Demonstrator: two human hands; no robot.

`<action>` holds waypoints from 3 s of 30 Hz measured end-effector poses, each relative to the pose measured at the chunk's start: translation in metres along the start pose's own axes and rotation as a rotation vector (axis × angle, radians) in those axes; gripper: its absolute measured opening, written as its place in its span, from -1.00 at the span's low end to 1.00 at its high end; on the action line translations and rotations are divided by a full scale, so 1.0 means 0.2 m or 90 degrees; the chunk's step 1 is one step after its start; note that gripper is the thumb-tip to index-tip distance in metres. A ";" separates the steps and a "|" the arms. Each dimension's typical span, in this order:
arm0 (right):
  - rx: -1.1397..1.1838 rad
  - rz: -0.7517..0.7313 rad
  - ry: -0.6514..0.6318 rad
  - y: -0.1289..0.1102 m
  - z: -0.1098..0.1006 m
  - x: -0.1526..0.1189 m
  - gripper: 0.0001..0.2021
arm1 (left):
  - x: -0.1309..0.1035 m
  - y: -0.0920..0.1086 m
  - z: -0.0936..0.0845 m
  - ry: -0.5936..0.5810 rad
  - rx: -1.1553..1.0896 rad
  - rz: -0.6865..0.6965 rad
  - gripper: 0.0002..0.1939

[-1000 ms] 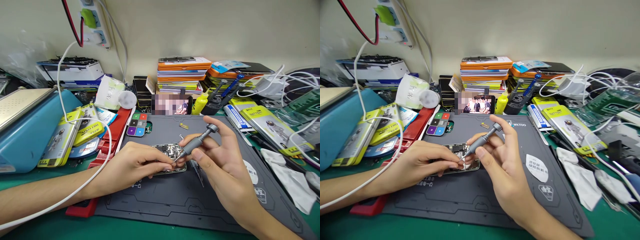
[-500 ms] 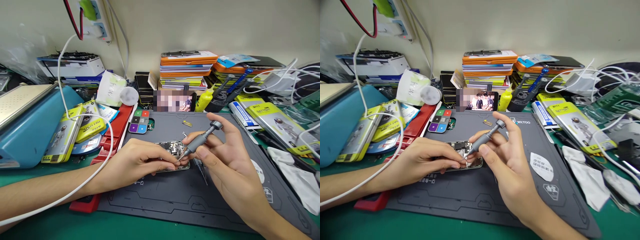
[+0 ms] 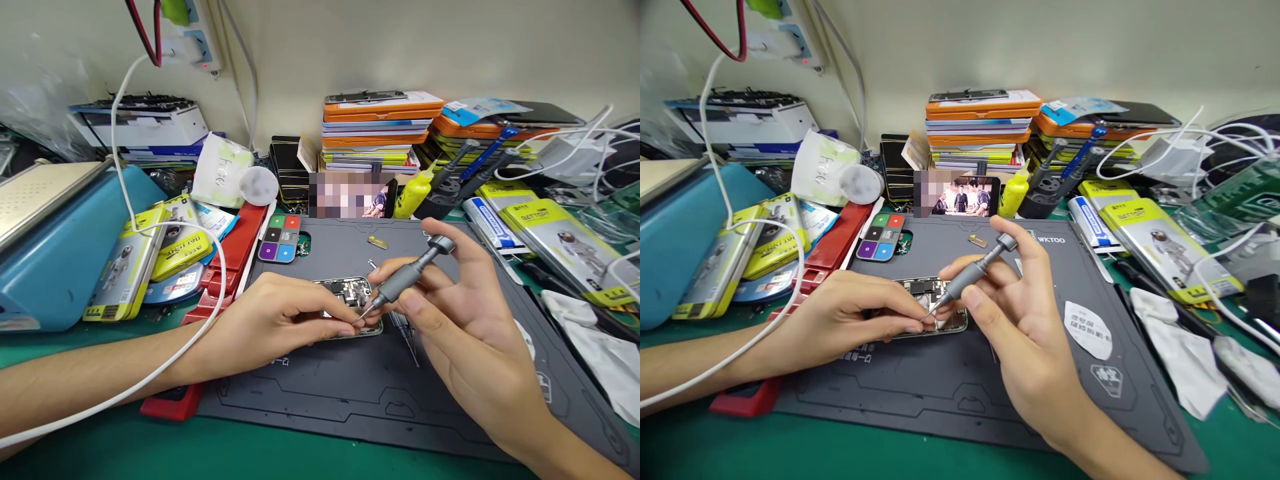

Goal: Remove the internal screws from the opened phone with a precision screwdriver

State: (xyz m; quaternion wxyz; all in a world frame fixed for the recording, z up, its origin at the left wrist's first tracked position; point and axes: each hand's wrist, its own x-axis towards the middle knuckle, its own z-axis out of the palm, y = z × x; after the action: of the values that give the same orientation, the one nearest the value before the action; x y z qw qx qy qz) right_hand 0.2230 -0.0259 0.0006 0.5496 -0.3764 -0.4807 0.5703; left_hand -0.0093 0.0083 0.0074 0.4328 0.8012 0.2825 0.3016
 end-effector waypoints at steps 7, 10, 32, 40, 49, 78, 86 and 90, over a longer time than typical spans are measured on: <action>-0.004 -0.003 -0.001 0.00 0.00 0.01 -0.47 | 0.00 0.00 0.01 -0.001 -0.014 -0.016 -0.89; -0.003 0.001 -0.006 0.00 0.00 0.01 -0.47 | 0.00 0.00 0.00 -0.003 -0.018 -0.024 -0.89; 0.004 0.038 0.012 -0.03 0.00 0.03 -0.47 | 0.01 0.01 0.00 -0.038 0.023 0.026 -0.88; -0.105 -0.094 0.107 -0.03 -0.03 0.06 -0.54 | -0.01 -0.01 0.01 -0.013 0.161 -0.043 -0.85; -0.352 -0.329 0.002 0.05 -0.02 0.02 -0.28 | -0.02 -0.02 0.04 -0.036 0.219 0.189 -0.85; -0.463 -0.401 -0.085 0.11 -0.04 0.05 -0.23 | -0.04 -0.01 0.08 -0.082 0.388 0.428 -0.71; -0.447 -0.362 -0.098 0.14 -0.06 0.05 -0.21 | -0.04 -0.01 0.09 -0.077 0.399 0.423 -0.71; -0.441 -0.318 -0.101 0.15 -0.06 0.04 -0.20 | -0.04 -0.02 0.10 -0.091 0.400 0.415 -0.70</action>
State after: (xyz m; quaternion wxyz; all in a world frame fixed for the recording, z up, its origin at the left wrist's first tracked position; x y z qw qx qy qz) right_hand 0.2258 -0.0146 -0.0299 0.4732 -0.3656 -0.7609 0.2518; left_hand -0.0017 -0.0064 -0.0061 0.0698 0.9595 0.0627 0.2655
